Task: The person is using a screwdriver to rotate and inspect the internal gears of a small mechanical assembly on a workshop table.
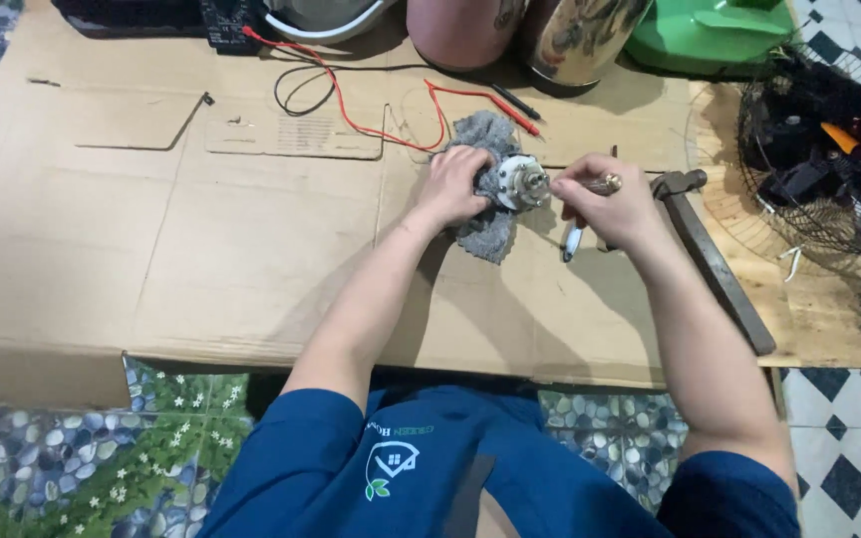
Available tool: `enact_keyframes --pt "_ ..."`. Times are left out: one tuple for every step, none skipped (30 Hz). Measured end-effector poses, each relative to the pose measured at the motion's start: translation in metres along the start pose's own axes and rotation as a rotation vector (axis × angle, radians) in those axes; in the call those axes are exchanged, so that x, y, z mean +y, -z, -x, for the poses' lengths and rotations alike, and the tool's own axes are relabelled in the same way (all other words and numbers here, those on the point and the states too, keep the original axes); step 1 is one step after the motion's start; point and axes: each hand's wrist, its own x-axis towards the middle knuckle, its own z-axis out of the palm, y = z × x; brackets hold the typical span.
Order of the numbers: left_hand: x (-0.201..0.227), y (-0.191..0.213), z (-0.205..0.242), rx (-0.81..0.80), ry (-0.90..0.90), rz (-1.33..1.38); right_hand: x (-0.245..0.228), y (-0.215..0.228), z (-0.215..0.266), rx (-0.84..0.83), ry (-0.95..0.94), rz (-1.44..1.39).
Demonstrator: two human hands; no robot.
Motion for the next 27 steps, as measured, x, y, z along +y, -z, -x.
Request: enact_keyframes --pt "0.001 -0.001 0.0 0.001 0.005 0.002 0.004 -0.004 0.0 -0.006 -0.001 0.001" --pt "0.001 0.0 -0.001 -0.006 0.005 -0.004 0.008 -0.009 -0.002 0.028 0.006 -0.001" --pt "0.0 0.001 -0.003 -0.012 0.004 -0.01 0.012 -0.014 -0.004 0.062 0.013 -0.002" --pt "0.002 0.003 -0.002 -0.014 0.01 -0.008 0.01 -0.012 -0.009 0.057 0.01 -0.003" --pt "0.004 0.006 -0.001 -0.018 0.004 0.004 0.008 -0.011 -0.015 0.0 0.031 0.094" --pt "0.005 0.009 -0.003 -0.02 -0.004 0.015 0.005 -0.009 -0.024 -0.056 0.055 0.191" --pt "0.003 0.007 -0.004 -0.019 -0.002 0.016 0.01 -0.009 -0.031 -0.058 0.055 0.192" --pt "0.002 0.006 -0.004 -0.027 -0.001 0.012 0.015 -0.008 -0.04 -0.142 0.179 0.282" --pt "0.001 0.004 -0.004 -0.036 0.001 0.007 0.02 -0.007 -0.048 -0.227 0.304 0.37" --pt "0.0 0.004 -0.005 -0.04 0.008 0.009 0.015 -0.004 -0.051 -0.233 0.301 0.366" --pt "0.0 0.003 -0.005 -0.042 0.007 0.009 0.009 -0.001 -0.054 -0.348 0.358 0.476" --pt "0.001 0.003 -0.005 -0.049 0.004 0.01 0.004 0.002 -0.055 -0.459 0.412 0.582" --pt "0.0 0.002 -0.003 -0.057 0.009 0.01 -0.004 0.001 -0.056 -0.464 0.407 0.574" --pt "0.001 0.003 -0.004 -0.058 0.004 0.014 -0.013 0.002 -0.056 -0.517 0.444 0.617" --pt "0.002 0.005 -0.004 -0.059 -0.001 0.017 -0.023 0.003 -0.055 -0.57 0.482 0.66" --pt "0.002 0.006 -0.004 -0.063 -0.011 0.015 -0.03 0.005 -0.051 -0.56 0.478 0.66" --pt "0.002 0.007 -0.003 -0.063 -0.008 0.028 -0.037 0.007 -0.047 -0.557 0.427 0.653" --pt "0.002 0.008 -0.003 -0.059 -0.004 0.043 -0.044 0.01 -0.043 -0.555 0.378 0.648" --pt "0.002 0.005 -0.002 -0.061 -0.013 0.042 -0.035 0.014 -0.032 -0.547 0.375 0.65" --pt "0.001 0.003 -0.001 -0.055 -0.006 0.027 -0.026 0.017 -0.024 -0.45 0.328 0.522" --pt "0.0 0.002 -0.001 -0.049 0.001 0.012 -0.018 0.02 -0.016 -0.354 0.28 0.394" --pt "0.0 0.002 0.0 -0.047 -0.001 0.013 0.003 0.019 -0.003 -0.353 0.281 0.396" --pt "-0.001 0.002 0.001 -0.039 0.003 0.008 0.024 0.018 0.009 -0.206 0.286 0.274" --pt "0.0 0.001 0.0 -0.026 0.007 0.005 0.045 0.019 0.02 -0.062 0.291 0.155" --pt "0.0 -0.001 -0.002 -0.019 0.006 0.007 0.068 0.013 0.027 -0.063 0.295 0.161" --pt "-0.002 -0.002 -0.001 -0.018 0.003 0.008 0.091 0.005 0.034 -0.027 0.258 -0.143" --pt "-0.004 -0.004 -0.001 -0.017 0.001 0.009 0.114 -0.003 0.041 0.009 0.215 -0.446"
